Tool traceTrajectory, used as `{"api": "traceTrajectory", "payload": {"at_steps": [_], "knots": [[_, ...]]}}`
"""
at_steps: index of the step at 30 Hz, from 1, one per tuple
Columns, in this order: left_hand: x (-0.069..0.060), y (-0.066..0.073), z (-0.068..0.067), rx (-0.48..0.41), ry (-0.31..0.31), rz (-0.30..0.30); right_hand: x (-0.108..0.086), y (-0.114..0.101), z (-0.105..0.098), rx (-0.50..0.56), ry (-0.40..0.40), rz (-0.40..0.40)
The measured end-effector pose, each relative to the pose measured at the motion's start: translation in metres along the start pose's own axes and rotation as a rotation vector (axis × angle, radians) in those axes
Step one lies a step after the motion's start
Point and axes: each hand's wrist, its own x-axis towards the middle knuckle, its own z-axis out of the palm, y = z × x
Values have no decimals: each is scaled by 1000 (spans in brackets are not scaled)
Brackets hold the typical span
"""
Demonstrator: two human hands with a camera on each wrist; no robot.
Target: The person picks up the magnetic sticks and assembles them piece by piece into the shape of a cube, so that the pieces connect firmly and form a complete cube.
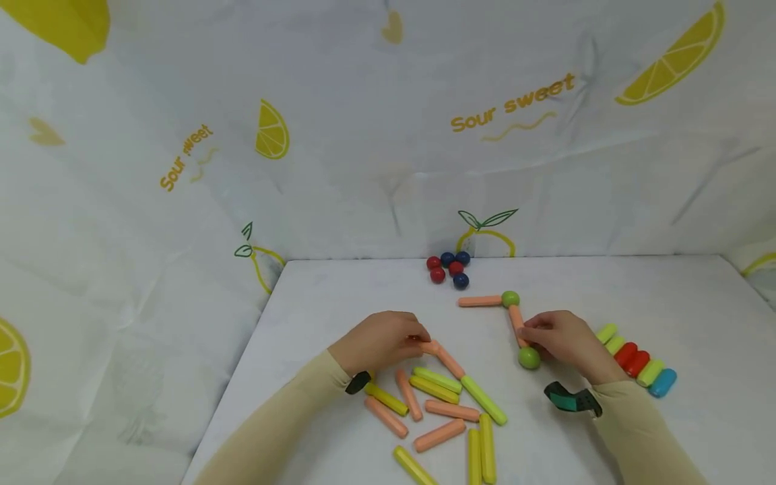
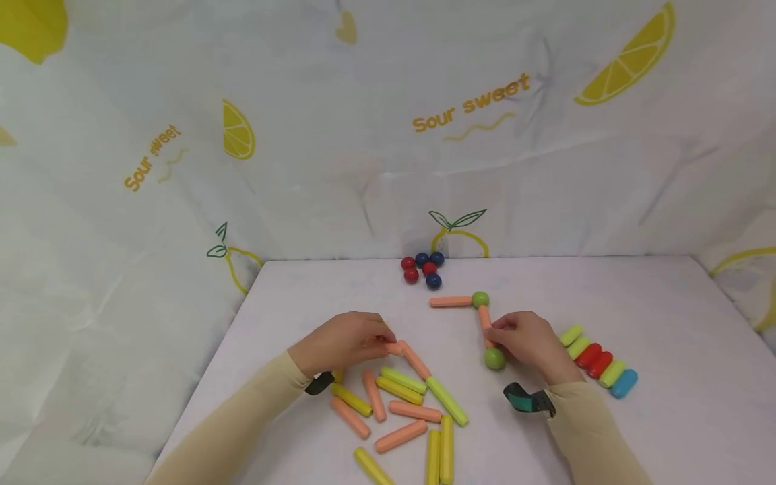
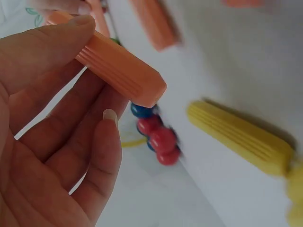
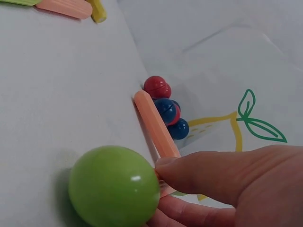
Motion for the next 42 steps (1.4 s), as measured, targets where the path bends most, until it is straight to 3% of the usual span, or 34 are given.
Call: {"api": "traceTrajectory", "payload": {"at_steps": [4, 9, 15, 27, 42], "knots": [[31, 15, 4, 19, 7, 39, 0, 1, 1, 13, 4, 13], [68, 36, 8, 17, -30, 37, 1, -1, 3, 18, 8, 22], [99, 53, 24, 100, -90, 44, 2, -3, 4, 30, 17, 1], [115, 66, 44, 80, -189, -3, -1, 2, 0, 6, 38, -1], [124, 70, 51, 63, -194, -22, -1, 2, -3, -16, 41, 3]]}}
